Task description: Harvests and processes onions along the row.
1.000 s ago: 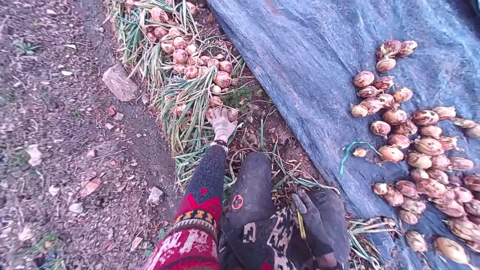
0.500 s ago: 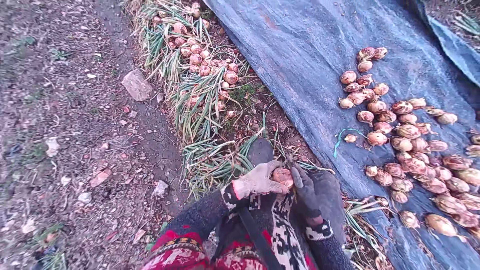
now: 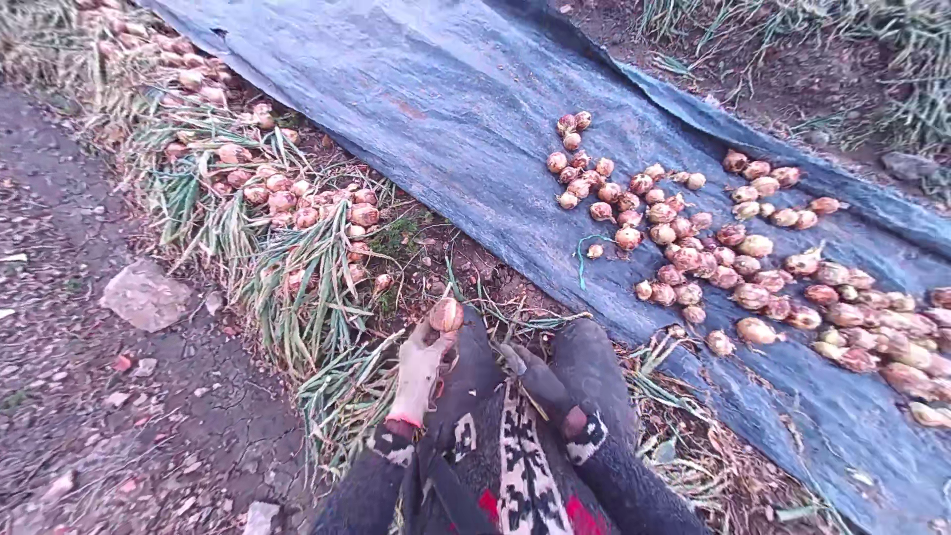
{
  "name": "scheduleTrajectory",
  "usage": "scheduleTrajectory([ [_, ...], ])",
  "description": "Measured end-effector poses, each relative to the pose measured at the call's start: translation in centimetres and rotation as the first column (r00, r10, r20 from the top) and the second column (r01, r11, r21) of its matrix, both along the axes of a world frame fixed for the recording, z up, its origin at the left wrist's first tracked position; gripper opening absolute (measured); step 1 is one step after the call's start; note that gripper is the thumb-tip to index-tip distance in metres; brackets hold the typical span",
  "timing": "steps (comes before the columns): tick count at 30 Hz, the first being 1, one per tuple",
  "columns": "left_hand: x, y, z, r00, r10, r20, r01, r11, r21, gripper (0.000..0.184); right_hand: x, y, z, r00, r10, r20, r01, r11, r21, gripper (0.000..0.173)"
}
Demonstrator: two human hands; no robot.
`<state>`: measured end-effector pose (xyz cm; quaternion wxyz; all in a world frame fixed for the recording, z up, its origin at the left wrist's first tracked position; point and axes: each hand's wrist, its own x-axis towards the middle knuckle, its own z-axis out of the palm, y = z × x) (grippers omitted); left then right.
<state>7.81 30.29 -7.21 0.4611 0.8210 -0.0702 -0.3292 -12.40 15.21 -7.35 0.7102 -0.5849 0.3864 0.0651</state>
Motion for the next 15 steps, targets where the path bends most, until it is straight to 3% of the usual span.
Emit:
scheduleTrajectory([
  [1, -1.0, -1.0, 1.0, 0.978, -0.146, 0.149, 0.130, 0.985, 0.112, 0.044, 0.6, 0.3, -0.5, 1.000, -0.011, 0.021, 0.008, 0.992, 0.129, 0.057],
  [3, -3.5, -2.6, 2.0, 0.812, -0.462, 0.356, 0.370, 0.880, 0.299, 0.033, 1.8, 0.7, -0.7, 0.992, -0.123, 0.012, 0.104, 0.883, 0.457, 0.064],
  [5, -5.7, -3.8, 2.6, 0.638, -0.684, 0.354, 0.557, 0.727, 0.402, 0.031, 2.1, 0.7, -2.0, 0.959, -0.252, -0.130, 0.268, 0.652, 0.709, 0.074],
  [6, -6.3, -4.4, 2.8, 0.606, -0.739, 0.294, 0.618, 0.671, 0.411, 0.032, 1.9, 0.3, -2.4, 0.932, -0.294, -0.210, 0.347, 0.568, 0.746, 0.072],
  [7, -6.4, -4.9, 2.6, 0.610, -0.753, 0.245, 0.654, 0.654, 0.380, 0.033, 1.8, -0.3, -2.8, 0.909, -0.331, -0.252, 0.395, 0.498, 0.772, 0.075],
  [9, -5.7, -5.7, 1.2, 0.694, -0.684, 0.226, 0.646, 0.730, 0.224, 0.030, 1.6, -1.9, -2.8, 0.886, -0.409, -0.221, 0.394, 0.409, 0.823, 0.084],
  [10, -4.9, -6.4, 0.7, 0.730, -0.633, 0.257, 0.618, 0.773, 0.145, 0.028, 1.8, -2.7, -2.0, 0.886, -0.434, -0.163, 0.354, 0.405, 0.843, 0.086],
  [12, -2.7, -8.4, 0.8, 0.755, -0.543, 0.367, 0.559, 0.826, 0.071, 0.025, 2.8, -3.9, 1.1, 0.848, -0.529, -0.034, 0.337, 0.488, 0.805, 0.075],
  [13, -1.1, -9.4, 0.9, 0.753, -0.495, 0.434, 0.505, 0.857, 0.100, 0.025, 3.1, -4.6, 2.5, 0.789, -0.612, 0.053, 0.351, 0.520, 0.778, 0.068],
  [15, 4.2, -9.4, -0.1, 0.760, -0.473, 0.446, 0.314, 0.868, 0.385, 0.029, 2.1, -7.7, 4.2, 0.531, -0.762, 0.371, 0.265, 0.565, 0.781, 0.065],
])
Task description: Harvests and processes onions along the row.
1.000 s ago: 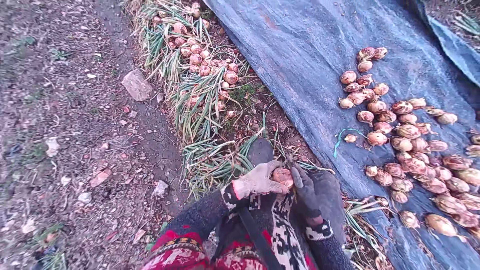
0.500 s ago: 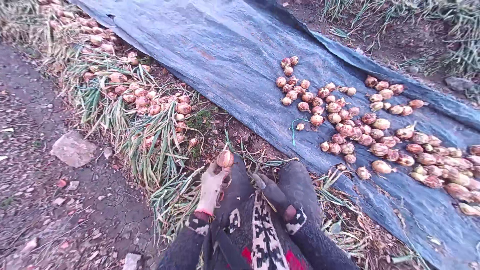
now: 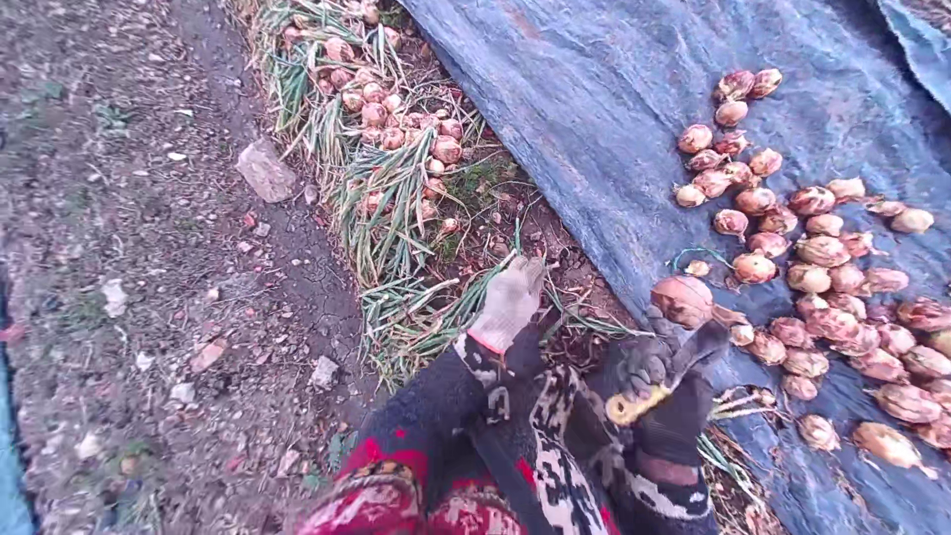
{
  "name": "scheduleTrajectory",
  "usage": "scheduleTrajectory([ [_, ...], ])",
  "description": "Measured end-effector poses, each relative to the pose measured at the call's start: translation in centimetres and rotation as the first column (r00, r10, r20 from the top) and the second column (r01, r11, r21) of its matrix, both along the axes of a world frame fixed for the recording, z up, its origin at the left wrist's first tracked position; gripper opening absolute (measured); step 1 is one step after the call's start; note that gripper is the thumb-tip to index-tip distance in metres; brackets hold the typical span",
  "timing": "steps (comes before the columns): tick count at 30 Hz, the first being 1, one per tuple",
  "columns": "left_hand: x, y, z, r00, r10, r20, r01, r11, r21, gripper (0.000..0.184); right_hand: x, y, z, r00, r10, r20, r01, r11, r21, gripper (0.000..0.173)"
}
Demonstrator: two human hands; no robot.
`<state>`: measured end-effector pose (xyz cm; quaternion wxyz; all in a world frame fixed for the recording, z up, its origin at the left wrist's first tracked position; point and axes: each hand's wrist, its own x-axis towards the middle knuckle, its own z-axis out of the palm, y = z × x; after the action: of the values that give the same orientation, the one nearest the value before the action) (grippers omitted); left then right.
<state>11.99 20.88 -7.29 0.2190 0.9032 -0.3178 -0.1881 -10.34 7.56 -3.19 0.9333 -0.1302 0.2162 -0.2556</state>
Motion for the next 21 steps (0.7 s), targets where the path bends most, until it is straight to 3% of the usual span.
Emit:
scheduleTrajectory([
  [1, 3.1, 1.2, -1.3, 0.997, 0.076, 0.017, -0.078, 0.969, 0.236, 0.029, -0.8, -2.2, 0.8, 0.994, -0.090, 0.069, 0.101, 0.982, -0.161, 0.072],
  [3, 8.6, 4.8, -4.5, 0.987, 0.162, -0.023, -0.116, 0.791, 0.601, 0.032, -1.5, -5.6, 2.2, 0.989, -0.145, 0.034, 0.146, 0.900, -0.410, 0.077],
  [5, 12.5, 7.9, -8.3, 0.974, 0.226, -0.017, -0.157, 0.726, 0.669, 0.049, -0.4, -5.9, 2.1, 0.993, -0.103, -0.066, 0.062, 0.889, -0.453, 0.074],
  [8, 17.2, 9.5, -13.5, 0.925, 0.380, 0.006, -0.330, 0.797, 0.506, 0.057, 1.1, -3.2, -1.4, 0.951, 0.014, -0.308, -0.117, 0.941, -0.317, 0.064],
  [10, 19.9, 9.1, -16.9, 0.887, 0.463, 0.005, -0.414, 0.787, 0.457, 0.065, 1.0, -0.9, -4.1, 0.855, 0.059, -0.516, -0.229, 0.934, -0.273, 0.062],
  [11, 20.8, 8.8, -18.4, 0.874, 0.486, 0.016, -0.436, 0.768, 0.470, 0.068, 0.8, 0.0, -5.1, 0.783, 0.073, -0.618, -0.308, 0.908, -0.283, 0.060],
  [13, 21.7, 8.1, -20.4, 0.856, 0.510, 0.081, -0.475, 0.718, 0.508, 0.067, 1.3, 1.4, -5.1, 0.621, 0.028, -0.783, -0.517, 0.765, -0.383, 0.057],
  [15, 21.6, 7.4, -20.6, 0.854, 0.505, 0.123, -0.492, 0.710, 0.504, 0.063, 2.2, 2.4, -4.0, 0.485, -0.059, -0.873, -0.701, 0.571, -0.428, 0.052],
  [16, 20.9, 7.2, -20.1, 0.865, 0.491, 0.101, -0.477, 0.743, 0.470, 0.065, 2.5, 2.7, -3.9, 0.450, -0.058, -0.891, -0.741, 0.533, -0.409, 0.048],
  [19, 17.0, 7.5, -18.1, 0.898, 0.428, -0.099, -0.401, 0.891, 0.213, 0.071, 3.4, 3.3, -5.2, 0.429, 0.029, -0.903, -0.740, 0.584, -0.333, 0.052],
  [21, 13.0, 8.1, -15.6, 0.865, 0.406, -0.296, -0.429, 0.903, -0.014, 0.070, 3.7, 3.7, -7.1, 0.444, 0.051, -0.895, -0.745, 0.577, -0.336, 0.057],
])
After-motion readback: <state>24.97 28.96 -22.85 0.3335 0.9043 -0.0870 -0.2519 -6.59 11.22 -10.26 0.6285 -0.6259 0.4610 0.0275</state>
